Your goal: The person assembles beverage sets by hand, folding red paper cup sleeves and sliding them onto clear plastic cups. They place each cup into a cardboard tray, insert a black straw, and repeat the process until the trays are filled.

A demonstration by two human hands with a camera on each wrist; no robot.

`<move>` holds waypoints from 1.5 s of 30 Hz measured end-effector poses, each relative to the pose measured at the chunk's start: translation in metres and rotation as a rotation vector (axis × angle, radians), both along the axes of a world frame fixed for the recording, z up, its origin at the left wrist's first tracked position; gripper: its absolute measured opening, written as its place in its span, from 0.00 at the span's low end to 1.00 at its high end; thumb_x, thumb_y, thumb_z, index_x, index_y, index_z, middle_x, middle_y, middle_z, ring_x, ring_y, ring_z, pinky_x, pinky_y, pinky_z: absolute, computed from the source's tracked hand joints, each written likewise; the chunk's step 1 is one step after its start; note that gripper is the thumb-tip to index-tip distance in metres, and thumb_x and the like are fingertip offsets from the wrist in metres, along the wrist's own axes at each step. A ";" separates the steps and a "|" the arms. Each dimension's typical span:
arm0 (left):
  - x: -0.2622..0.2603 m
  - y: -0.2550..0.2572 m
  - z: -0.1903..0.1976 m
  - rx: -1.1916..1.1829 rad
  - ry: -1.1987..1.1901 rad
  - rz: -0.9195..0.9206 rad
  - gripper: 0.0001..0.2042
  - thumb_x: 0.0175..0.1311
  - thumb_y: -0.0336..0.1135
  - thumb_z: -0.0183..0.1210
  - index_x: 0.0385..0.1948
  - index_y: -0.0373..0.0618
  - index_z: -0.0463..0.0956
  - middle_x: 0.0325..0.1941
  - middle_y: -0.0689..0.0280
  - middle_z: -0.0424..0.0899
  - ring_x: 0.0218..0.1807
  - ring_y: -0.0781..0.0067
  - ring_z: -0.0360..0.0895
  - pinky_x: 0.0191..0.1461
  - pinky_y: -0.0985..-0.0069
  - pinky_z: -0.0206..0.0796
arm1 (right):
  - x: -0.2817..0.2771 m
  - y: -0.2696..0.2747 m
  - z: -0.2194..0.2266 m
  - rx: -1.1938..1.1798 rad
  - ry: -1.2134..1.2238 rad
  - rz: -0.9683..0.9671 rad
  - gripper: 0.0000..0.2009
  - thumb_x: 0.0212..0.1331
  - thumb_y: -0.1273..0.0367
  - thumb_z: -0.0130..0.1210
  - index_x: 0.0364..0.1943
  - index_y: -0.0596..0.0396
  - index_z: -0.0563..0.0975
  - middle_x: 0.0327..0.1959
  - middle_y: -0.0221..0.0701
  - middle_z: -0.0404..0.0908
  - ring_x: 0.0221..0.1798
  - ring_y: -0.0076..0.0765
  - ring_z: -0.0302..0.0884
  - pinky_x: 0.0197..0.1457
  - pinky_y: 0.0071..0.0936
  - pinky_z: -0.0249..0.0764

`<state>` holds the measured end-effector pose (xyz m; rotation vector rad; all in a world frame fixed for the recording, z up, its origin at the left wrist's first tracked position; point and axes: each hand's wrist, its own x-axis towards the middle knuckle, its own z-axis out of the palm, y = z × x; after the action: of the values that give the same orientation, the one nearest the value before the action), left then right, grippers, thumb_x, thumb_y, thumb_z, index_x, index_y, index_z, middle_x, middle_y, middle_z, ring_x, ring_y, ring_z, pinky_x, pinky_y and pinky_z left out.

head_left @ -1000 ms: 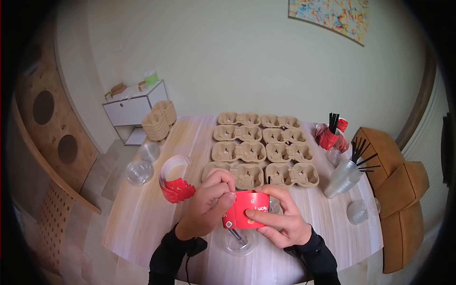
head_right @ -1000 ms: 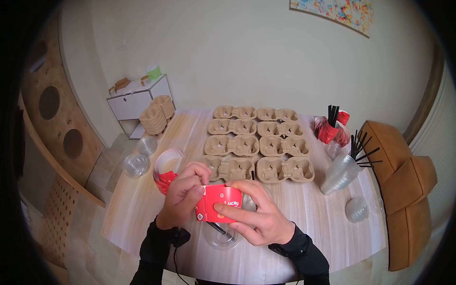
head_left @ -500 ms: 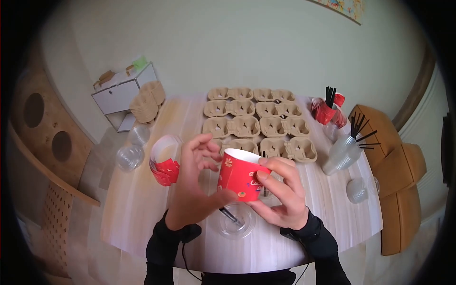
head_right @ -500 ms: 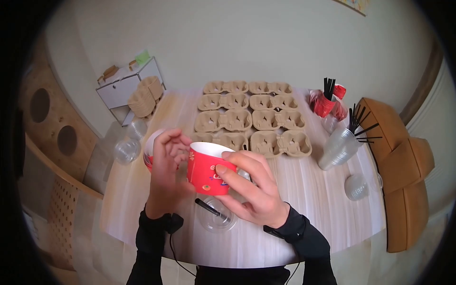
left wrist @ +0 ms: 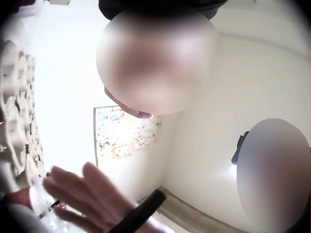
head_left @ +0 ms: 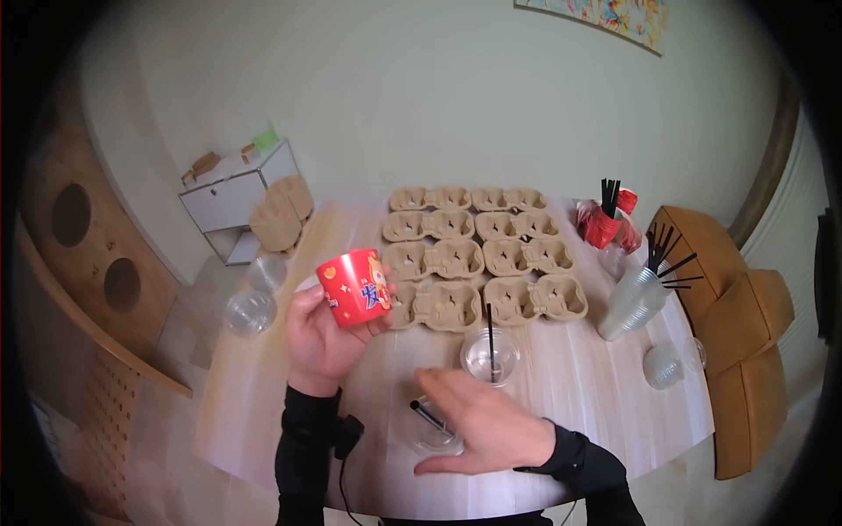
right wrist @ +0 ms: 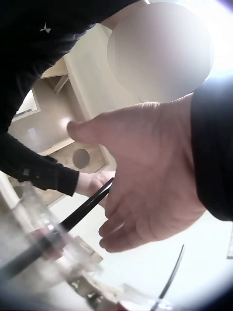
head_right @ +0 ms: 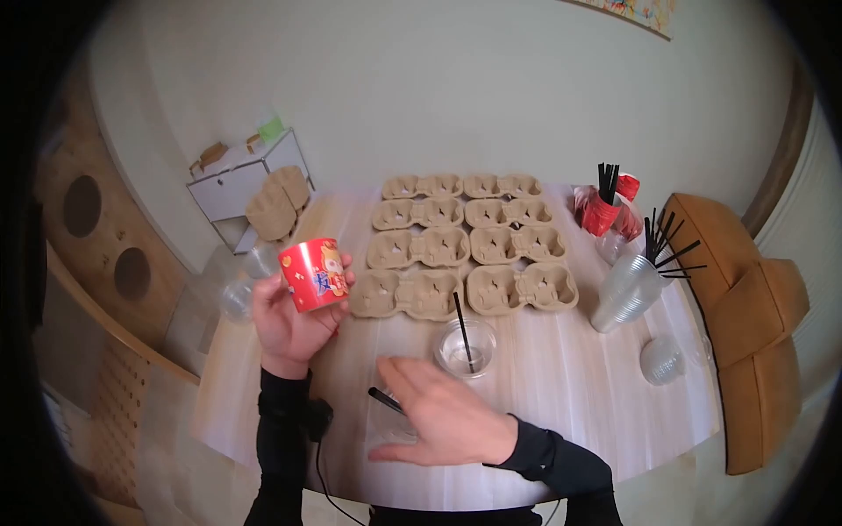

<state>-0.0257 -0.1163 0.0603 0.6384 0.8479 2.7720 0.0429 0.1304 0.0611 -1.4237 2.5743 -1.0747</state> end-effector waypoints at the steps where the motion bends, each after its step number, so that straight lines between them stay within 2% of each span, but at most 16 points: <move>1: -0.004 -0.003 -0.005 -0.020 -0.005 0.001 0.32 0.66 0.44 0.55 0.69 0.36 0.59 0.64 0.50 0.73 0.62 0.51 0.75 0.57 0.58 0.76 | 0.003 -0.006 -0.013 -0.013 0.009 0.005 0.45 0.49 0.53 0.71 0.65 0.70 0.63 0.61 0.54 0.69 0.64 0.56 0.69 0.66 0.42 0.68; 4: -0.009 0.002 -0.024 -0.142 0.003 0.125 0.36 0.65 0.50 0.59 0.70 0.38 0.58 0.66 0.47 0.71 0.61 0.52 0.76 0.56 0.61 0.77 | -0.001 -0.020 -0.043 0.054 0.137 0.007 0.49 0.44 0.51 0.74 0.64 0.70 0.63 0.63 0.51 0.68 0.65 0.57 0.68 0.63 0.44 0.71; 6: -0.007 0.003 -0.028 -0.224 0.018 0.178 0.36 0.63 0.48 0.63 0.68 0.38 0.60 0.65 0.49 0.72 0.61 0.53 0.76 0.56 0.62 0.77 | -0.003 -0.023 -0.043 0.305 -0.046 0.042 0.48 0.44 0.52 0.73 0.65 0.69 0.63 0.64 0.51 0.67 0.65 0.57 0.67 0.65 0.44 0.69; 10: -0.003 0.005 -0.020 -0.240 -0.051 0.121 0.33 0.58 0.37 0.65 0.65 0.39 0.62 0.62 0.54 0.75 0.60 0.52 0.78 0.61 0.57 0.74 | -0.012 -0.012 -0.030 0.229 -0.081 0.040 0.49 0.43 0.54 0.74 0.67 0.66 0.62 0.64 0.51 0.67 0.63 0.57 0.68 0.62 0.45 0.70; 17: 0.006 0.018 -0.019 -0.474 0.015 0.008 0.37 0.52 0.37 0.66 0.65 0.33 0.62 0.62 0.54 0.76 0.63 0.59 0.77 0.68 0.64 0.69 | -0.022 0.061 0.016 -1.050 -0.109 -0.152 0.61 0.31 0.50 0.79 0.72 0.62 0.57 0.68 0.45 0.63 0.60 0.36 0.70 0.56 0.32 0.71; 20: 0.012 0.031 -0.026 -0.611 0.006 -0.070 0.44 0.46 0.45 0.71 0.66 0.32 0.62 0.64 0.51 0.76 0.64 0.54 0.77 0.66 0.59 0.72 | -0.032 0.058 0.018 -1.196 -0.178 -0.270 0.63 0.30 0.48 0.79 0.73 0.62 0.55 0.68 0.45 0.63 0.61 0.37 0.70 0.58 0.31 0.70; 22: 0.016 0.037 -0.022 -0.640 -0.024 -0.158 0.42 0.48 0.44 0.71 0.65 0.32 0.64 0.62 0.57 0.78 0.62 0.60 0.78 0.66 0.63 0.71 | -0.039 0.062 0.006 -1.140 -0.204 -0.205 0.60 0.34 0.50 0.79 0.74 0.61 0.56 0.69 0.44 0.63 0.61 0.36 0.70 0.61 0.32 0.69; 24: 0.021 0.044 -0.023 -0.846 0.049 -0.175 0.39 0.52 0.43 0.69 0.66 0.35 0.64 0.59 0.61 0.77 0.60 0.71 0.76 0.65 0.72 0.68 | -0.045 0.056 -0.001 -0.674 -0.264 -0.025 0.54 0.41 0.54 0.78 0.73 0.59 0.59 0.69 0.41 0.64 0.64 0.37 0.69 0.64 0.35 0.68; 27: 0.021 0.049 -0.031 -0.884 0.116 -0.168 0.38 0.53 0.46 0.69 0.64 0.36 0.66 0.58 0.63 0.77 0.58 0.73 0.75 0.63 0.74 0.67 | -0.039 0.039 -0.001 -0.554 -0.303 0.003 0.50 0.44 0.58 0.77 0.72 0.58 0.61 0.68 0.40 0.65 0.67 0.40 0.67 0.68 0.38 0.66; 32: 0.024 0.061 -0.012 -1.081 0.348 -0.068 0.41 0.46 0.42 0.76 0.63 0.37 0.66 0.59 0.63 0.76 0.59 0.73 0.75 0.63 0.74 0.67 | -0.041 0.039 0.000 -0.461 -0.220 -0.025 0.53 0.41 0.58 0.78 0.73 0.58 0.59 0.69 0.44 0.65 0.73 0.47 0.62 0.73 0.40 0.61; 35: 0.026 0.063 -0.016 -1.091 0.418 0.045 0.44 0.41 0.40 0.79 0.64 0.39 0.65 0.56 0.63 0.78 0.56 0.74 0.77 0.61 0.73 0.69 | -0.052 0.057 0.001 -0.419 -0.148 0.038 0.56 0.39 0.58 0.79 0.75 0.56 0.56 0.75 0.41 0.59 0.74 0.39 0.60 0.73 0.40 0.58; 37: 0.025 0.054 -0.024 -0.845 0.126 0.084 0.45 0.45 0.49 0.78 0.65 0.41 0.64 0.53 0.60 0.80 0.51 0.68 0.81 0.54 0.68 0.75 | -0.070 0.081 -0.009 -0.724 -0.342 0.042 0.57 0.45 0.49 0.75 0.76 0.57 0.53 0.76 0.41 0.57 0.77 0.40 0.57 0.74 0.41 0.57; 38: 0.020 0.049 -0.026 -0.841 0.130 0.089 0.45 0.45 0.49 0.78 0.65 0.41 0.64 0.53 0.60 0.80 0.51 0.68 0.81 0.54 0.68 0.75 | -0.069 0.091 -0.005 -0.690 -0.379 -0.055 0.60 0.46 0.40 0.71 0.77 0.58 0.52 0.75 0.40 0.59 0.76 0.40 0.57 0.74 0.41 0.58; 41: 0.007 0.032 -0.021 -0.565 0.122 0.272 0.42 0.49 0.53 0.74 0.64 0.39 0.64 0.51 0.56 0.81 0.48 0.64 0.84 0.48 0.69 0.79 | -0.062 0.092 -0.017 -0.432 -0.174 -0.261 0.54 0.47 0.47 0.72 0.74 0.60 0.57 0.73 0.47 0.62 0.74 0.47 0.61 0.75 0.43 0.57; 43: -0.007 0.010 -0.020 -0.622 0.160 0.325 0.41 0.50 0.51 0.73 0.63 0.37 0.65 0.53 0.57 0.81 0.50 0.65 0.82 0.52 0.69 0.77 | -0.055 0.079 -0.035 -0.007 0.133 -0.411 0.52 0.43 0.51 0.74 0.71 0.61 0.60 0.68 0.50 0.65 0.70 0.53 0.65 0.72 0.45 0.62; 45: -0.016 -0.005 -0.009 -0.750 0.158 0.458 0.36 0.54 0.47 0.71 0.61 0.35 0.67 0.53 0.60 0.80 0.52 0.69 0.80 0.57 0.70 0.74 | -0.055 0.067 -0.049 0.016 0.126 -0.366 0.50 0.42 0.53 0.74 0.70 0.62 0.62 0.65 0.51 0.67 0.67 0.56 0.66 0.70 0.44 0.64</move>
<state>-0.0415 -0.1216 0.0513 0.5597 2.1351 2.4343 -0.0125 0.1969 0.0123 -1.0725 3.0079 -1.0202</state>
